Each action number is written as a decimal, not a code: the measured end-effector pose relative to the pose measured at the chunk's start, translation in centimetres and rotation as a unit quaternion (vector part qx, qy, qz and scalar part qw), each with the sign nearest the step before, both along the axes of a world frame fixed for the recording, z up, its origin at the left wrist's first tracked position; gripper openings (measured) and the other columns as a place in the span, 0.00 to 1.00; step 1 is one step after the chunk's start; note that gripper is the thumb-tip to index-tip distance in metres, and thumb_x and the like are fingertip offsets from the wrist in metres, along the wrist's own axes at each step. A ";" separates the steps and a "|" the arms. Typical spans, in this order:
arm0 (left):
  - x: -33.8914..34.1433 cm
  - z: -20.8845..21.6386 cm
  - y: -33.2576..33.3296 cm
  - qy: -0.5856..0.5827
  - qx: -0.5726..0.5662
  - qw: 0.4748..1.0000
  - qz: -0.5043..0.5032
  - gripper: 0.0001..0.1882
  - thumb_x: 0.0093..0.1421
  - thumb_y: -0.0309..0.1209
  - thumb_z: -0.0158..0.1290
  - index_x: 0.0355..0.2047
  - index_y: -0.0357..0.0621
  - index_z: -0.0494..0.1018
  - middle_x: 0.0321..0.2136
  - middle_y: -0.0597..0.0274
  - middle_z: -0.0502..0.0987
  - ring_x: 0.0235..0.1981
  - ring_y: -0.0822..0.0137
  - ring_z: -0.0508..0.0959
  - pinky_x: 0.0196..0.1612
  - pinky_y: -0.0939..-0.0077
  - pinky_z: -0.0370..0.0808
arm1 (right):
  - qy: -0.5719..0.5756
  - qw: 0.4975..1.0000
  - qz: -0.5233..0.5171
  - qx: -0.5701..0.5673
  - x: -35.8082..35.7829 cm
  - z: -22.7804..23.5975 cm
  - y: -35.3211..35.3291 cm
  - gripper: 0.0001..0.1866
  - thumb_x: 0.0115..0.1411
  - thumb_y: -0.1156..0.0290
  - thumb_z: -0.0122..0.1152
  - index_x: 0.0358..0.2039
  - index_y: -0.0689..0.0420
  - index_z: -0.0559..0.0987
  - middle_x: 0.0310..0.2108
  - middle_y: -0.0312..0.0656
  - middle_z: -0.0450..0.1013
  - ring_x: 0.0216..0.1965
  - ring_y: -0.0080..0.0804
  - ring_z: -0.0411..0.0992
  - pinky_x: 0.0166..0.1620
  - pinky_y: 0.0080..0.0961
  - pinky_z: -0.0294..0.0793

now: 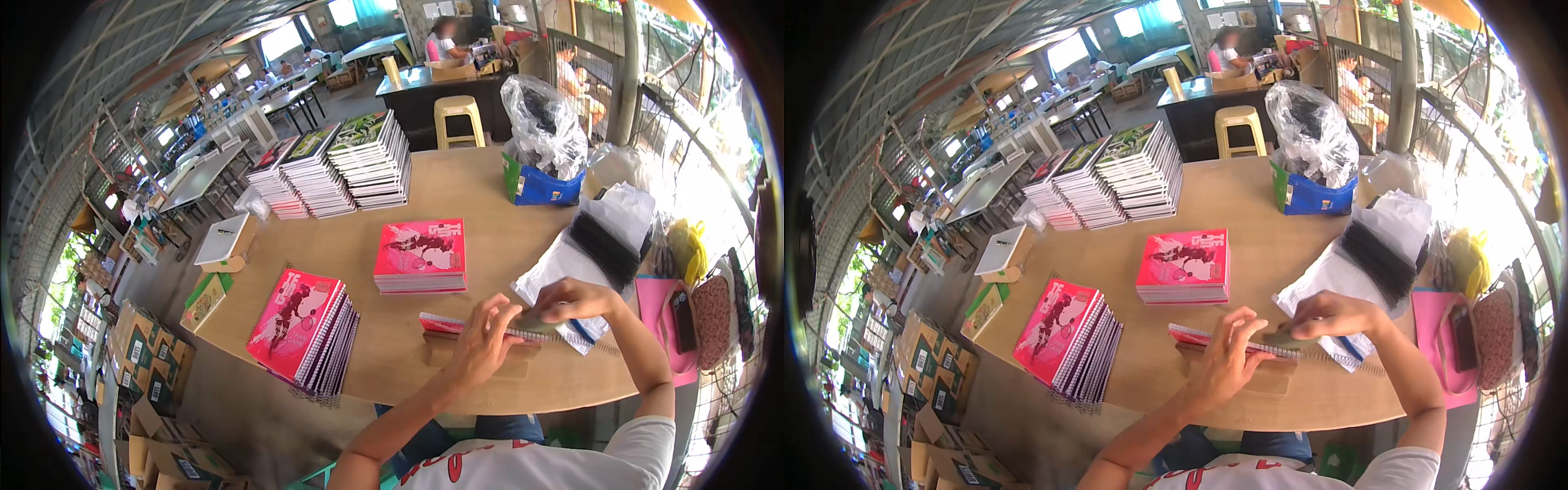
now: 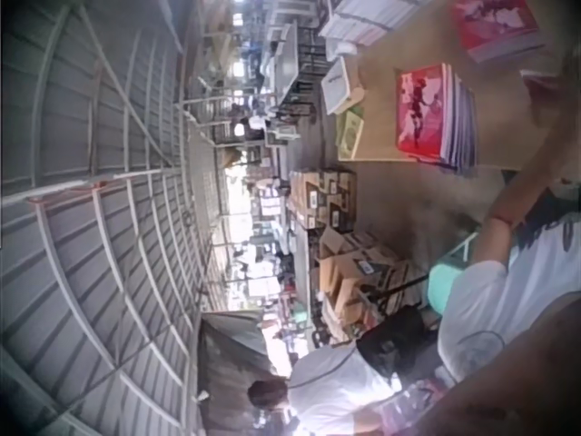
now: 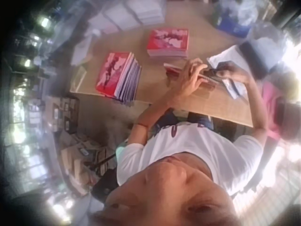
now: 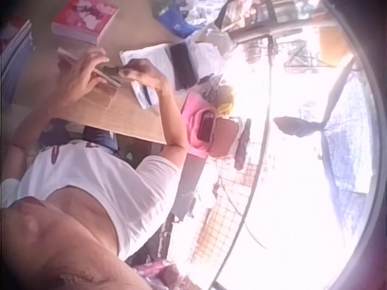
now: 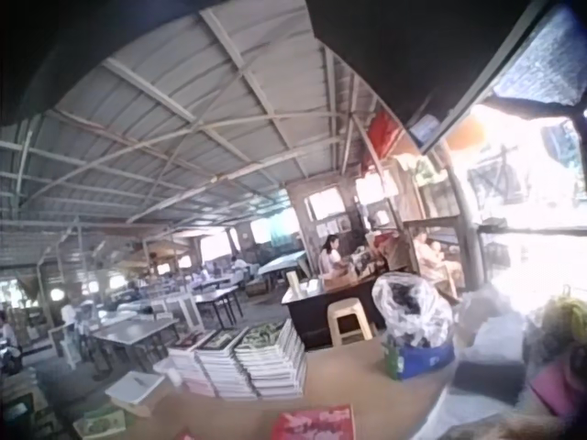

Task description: The person assembles notebooks by manually inserting a wire coil into the perforated edges of a stack of papers and covers, using a small block to help align the holes.

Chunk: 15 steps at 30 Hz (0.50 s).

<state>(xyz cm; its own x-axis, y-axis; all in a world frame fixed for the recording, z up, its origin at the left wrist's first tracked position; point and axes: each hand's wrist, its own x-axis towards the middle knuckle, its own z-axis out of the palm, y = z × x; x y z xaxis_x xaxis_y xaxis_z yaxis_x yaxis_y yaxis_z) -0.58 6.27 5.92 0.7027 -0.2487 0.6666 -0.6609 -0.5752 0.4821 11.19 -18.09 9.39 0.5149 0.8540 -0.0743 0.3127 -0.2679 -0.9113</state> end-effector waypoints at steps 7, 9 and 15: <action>-0.9 0.3 0.6 -0.068 0.066 0.980 0.172 0.34 0.46 0.37 0.74 0.50 0.42 0.70 0.52 0.50 0.68 0.55 0.49 0.71 0.57 0.56 0.72 | -0.201 0.955 0.006 -0.219 0.6 -0.8 2.5 0.34 0.60 0.43 0.59 0.48 0.64 0.83 0.43 0.54 0.79 0.46 0.45 0.76 0.51 0.38 0.72; -0.8 -0.1 2.5 -0.075 -0.004 0.976 0.205 0.33 0.45 0.39 0.75 0.47 0.42 0.71 0.49 0.52 0.69 0.53 0.51 0.71 0.55 0.57 0.72 | -0.014 0.995 -0.083 0.057 1.0 -2.6 0.8 0.31 0.60 0.44 0.59 0.46 0.61 0.84 0.42 0.58 0.79 0.44 0.50 0.76 0.50 0.40 0.73; 0.3 -3.3 5.3 -0.019 -0.091 0.981 0.171 0.32 0.42 0.44 0.77 0.37 0.42 0.70 0.36 0.59 0.70 0.42 0.57 0.69 0.44 0.59 0.70 | 0.000 0.998 -0.053 0.030 1.7 -3.6 1.9 0.33 0.60 0.45 0.60 0.48 0.66 0.82 0.54 0.56 0.76 0.57 0.48 0.71 0.59 0.41 0.67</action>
<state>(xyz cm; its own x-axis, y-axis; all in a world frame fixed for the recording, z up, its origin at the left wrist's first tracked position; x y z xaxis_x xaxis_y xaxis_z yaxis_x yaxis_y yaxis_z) -0.31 11.58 2.60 0.6980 0.1231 0.7055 -0.4639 -0.6728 0.5764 12.87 -16.19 5.77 0.6018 0.7983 -0.0256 0.2852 -0.2447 -0.9267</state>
